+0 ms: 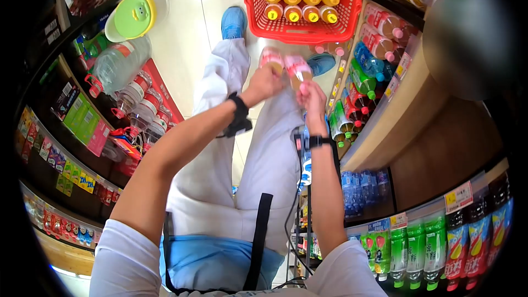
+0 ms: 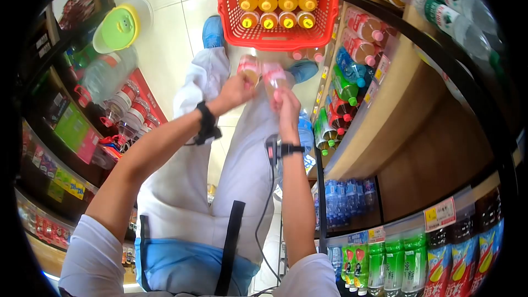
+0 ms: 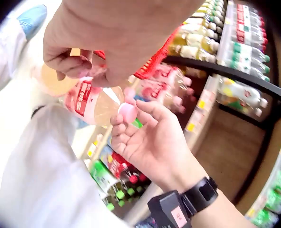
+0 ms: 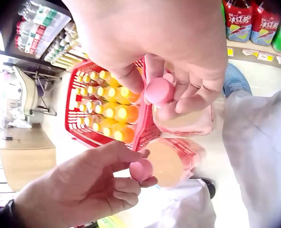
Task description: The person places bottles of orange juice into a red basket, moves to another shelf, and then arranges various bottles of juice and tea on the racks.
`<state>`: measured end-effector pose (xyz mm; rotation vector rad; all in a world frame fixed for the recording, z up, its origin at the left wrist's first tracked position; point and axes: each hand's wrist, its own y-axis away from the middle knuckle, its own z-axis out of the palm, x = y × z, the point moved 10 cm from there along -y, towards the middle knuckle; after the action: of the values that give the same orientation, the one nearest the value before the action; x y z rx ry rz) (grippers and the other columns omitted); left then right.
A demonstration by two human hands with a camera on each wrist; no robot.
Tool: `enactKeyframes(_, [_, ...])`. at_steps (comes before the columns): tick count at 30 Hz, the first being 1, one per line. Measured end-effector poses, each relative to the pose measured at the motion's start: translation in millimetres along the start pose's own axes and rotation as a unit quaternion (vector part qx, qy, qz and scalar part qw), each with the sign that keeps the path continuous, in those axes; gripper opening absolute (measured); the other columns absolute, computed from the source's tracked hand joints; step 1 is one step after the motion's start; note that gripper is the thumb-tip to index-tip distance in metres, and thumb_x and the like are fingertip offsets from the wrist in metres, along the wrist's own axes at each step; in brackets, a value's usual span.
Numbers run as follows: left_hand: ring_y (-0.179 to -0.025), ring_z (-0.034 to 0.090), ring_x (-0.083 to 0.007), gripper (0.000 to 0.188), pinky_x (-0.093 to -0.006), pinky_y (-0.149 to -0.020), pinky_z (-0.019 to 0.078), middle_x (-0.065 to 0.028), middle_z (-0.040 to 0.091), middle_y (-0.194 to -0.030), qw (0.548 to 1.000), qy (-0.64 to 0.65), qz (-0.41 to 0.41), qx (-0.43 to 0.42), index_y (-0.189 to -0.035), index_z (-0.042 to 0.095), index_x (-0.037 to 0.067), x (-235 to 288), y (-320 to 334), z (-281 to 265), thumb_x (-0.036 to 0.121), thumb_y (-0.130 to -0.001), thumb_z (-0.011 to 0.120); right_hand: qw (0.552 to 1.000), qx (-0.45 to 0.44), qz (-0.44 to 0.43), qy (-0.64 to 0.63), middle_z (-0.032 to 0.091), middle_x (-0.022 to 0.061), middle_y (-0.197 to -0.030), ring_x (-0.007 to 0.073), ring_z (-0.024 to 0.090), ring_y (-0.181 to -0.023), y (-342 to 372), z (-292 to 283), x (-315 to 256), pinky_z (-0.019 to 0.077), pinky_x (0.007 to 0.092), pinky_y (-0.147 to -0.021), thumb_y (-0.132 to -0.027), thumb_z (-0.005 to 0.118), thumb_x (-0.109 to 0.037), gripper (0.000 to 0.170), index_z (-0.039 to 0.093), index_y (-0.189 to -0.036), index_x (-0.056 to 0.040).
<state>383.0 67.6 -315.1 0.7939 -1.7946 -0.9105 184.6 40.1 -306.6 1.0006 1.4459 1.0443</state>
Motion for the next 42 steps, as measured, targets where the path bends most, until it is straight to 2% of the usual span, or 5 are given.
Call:
enactKeyframes(7, [-0.088, 0.063, -0.0347, 0.029, -0.0418, -0.078, 0.0523, -0.018, 0.06, -0.094, 0.99, 0.019, 0.092, -0.107, -0.104, 0.058, 0.004, 138.4, 132.4, -37.4, 0.008, -0.076, 0.068, 0.983, 0.076, -0.153, 0.07, 0.061, 0.0009, -0.094, 0.007, 0.056, -0.082, 164.7, -77.8, -84.8, 0.046, 0.021, -0.071, -0.088, 0.07, -0.002, 0.016, 0.061, -0.102, 0.0004])
enactKeyframes(12, [-0.087, 0.064, -0.0376, 0.028, -0.0439, -0.076, 0.053, -0.0185, 0.06, -0.093, 0.977, 0.051, 0.181, -0.096, -0.103, 0.058, 0.004, 230.8, 165.1, -39.0, 0.008, -0.077, 0.068, 0.897, 0.27, -0.338, 0.089, 0.06, 0.0025, -0.093, 0.0099, 0.057, -0.084, 242.6, -128.0, -162.6, 0.0471, 0.0229, -0.074, -0.09, 0.066, 0.003, 0.013, 0.061, -0.101, 0.0026])
enactKeyframes(21, [-0.083, 0.062, -0.0425, 0.02, -0.0477, -0.07, 0.0513, -0.0236, 0.061, -0.09, 0.935, 0.166, 0.31, 0.039, -0.096, 0.059, 0.001, 387.0, 136.5, 0.9, 0.006, -0.077, 0.064, 0.809, 0.372, -0.45, 0.07, 0.058, 0.0047, -0.094, 0.0125, 0.052, -0.085, 207.1, -188.5, -272.0, 0.0455, 0.0284, -0.079, -0.094, 0.064, -0.01, 0.017, 0.06, -0.1, 0.005])
enactKeyframes(33, [-0.07, 0.059, -0.0475, 0.012, -0.0523, -0.063, 0.0477, -0.0291, 0.059, -0.072, 0.892, 0.236, 0.357, 0.148, -0.076, 0.057, -0.007, 430.4, 81.1, 28.0, 0.005, -0.076, 0.061, 0.816, 0.297, -0.492, 0.059, 0.06, 0.008, -0.093, 0.0176, 0.056, -0.083, 160.0, -199.7, -334.6, 0.0469, 0.0319, -0.079, -0.092, 0.066, -0.018, 0.022, 0.061, -0.101, 0.0008])
enactKeyframes(42, [-0.076, 0.062, -0.0457, 0.016, -0.0509, -0.069, 0.0504, -0.0288, 0.061, -0.077, 0.886, 0.259, 0.369, 0.109, -0.089, 0.065, -0.003, 444.7, 64.6, 27.4, 0.011, -0.079, 0.064, 0.819, 0.319, -0.468, 0.085, 0.059, 0.0111, -0.105, 0.0196, 0.056, -0.094, 152.9, -201.2, -364.2, 0.0477, 0.0314, -0.082, -0.095, 0.059, -0.026, 0.026, 0.061, -0.106, -0.0019])
